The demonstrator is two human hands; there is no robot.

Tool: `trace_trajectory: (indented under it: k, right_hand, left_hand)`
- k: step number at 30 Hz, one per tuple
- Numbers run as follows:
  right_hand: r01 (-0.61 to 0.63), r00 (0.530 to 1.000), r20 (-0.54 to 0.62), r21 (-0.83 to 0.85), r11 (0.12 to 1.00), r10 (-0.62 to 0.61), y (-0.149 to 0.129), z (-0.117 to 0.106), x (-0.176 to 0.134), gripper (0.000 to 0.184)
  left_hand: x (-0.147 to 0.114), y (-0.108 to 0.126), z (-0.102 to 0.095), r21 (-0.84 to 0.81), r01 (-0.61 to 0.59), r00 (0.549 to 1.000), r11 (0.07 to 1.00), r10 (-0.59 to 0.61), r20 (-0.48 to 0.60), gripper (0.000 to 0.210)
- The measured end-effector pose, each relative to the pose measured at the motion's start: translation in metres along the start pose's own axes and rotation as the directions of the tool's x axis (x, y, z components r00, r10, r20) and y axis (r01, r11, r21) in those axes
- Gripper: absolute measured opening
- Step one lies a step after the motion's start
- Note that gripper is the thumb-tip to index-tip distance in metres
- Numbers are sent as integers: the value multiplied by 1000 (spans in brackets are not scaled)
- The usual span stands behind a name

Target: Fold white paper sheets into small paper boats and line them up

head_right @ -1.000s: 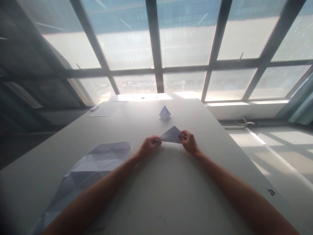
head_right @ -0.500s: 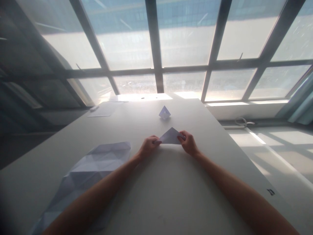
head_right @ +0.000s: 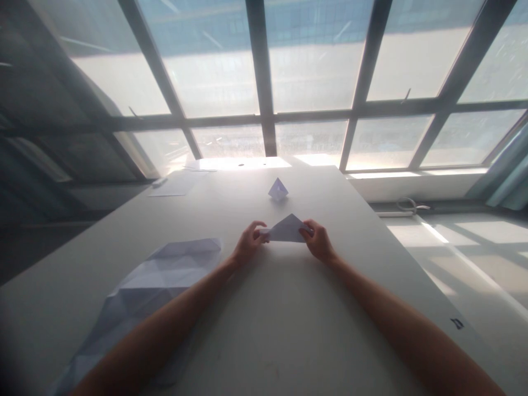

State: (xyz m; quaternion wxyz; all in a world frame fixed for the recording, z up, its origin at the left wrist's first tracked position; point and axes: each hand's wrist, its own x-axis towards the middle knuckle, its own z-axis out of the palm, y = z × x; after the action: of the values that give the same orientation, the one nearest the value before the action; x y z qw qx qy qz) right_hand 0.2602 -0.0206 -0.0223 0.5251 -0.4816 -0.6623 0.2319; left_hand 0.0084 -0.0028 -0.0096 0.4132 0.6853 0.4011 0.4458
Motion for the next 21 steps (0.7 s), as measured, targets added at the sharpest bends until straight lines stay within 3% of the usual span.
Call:
trace_trajectory:
  k: [8,15,21]
  right_hand:
    - [-6,1000,8,18,1000,6,1,1,0,25]
    - [-6,1000,-16,37,999,7,-2,0,1,25]
    - [-19,999,-35,30,999,20,0,-1,1,27]
  left_hand:
    - [3,1,-1,-127,39,997,991,-47,-55,34]
    - [1,4,-4,-96,95,993,991,-101,-62,41]
    - [3,1,-2,31,-45,998,999,46,-32,31]
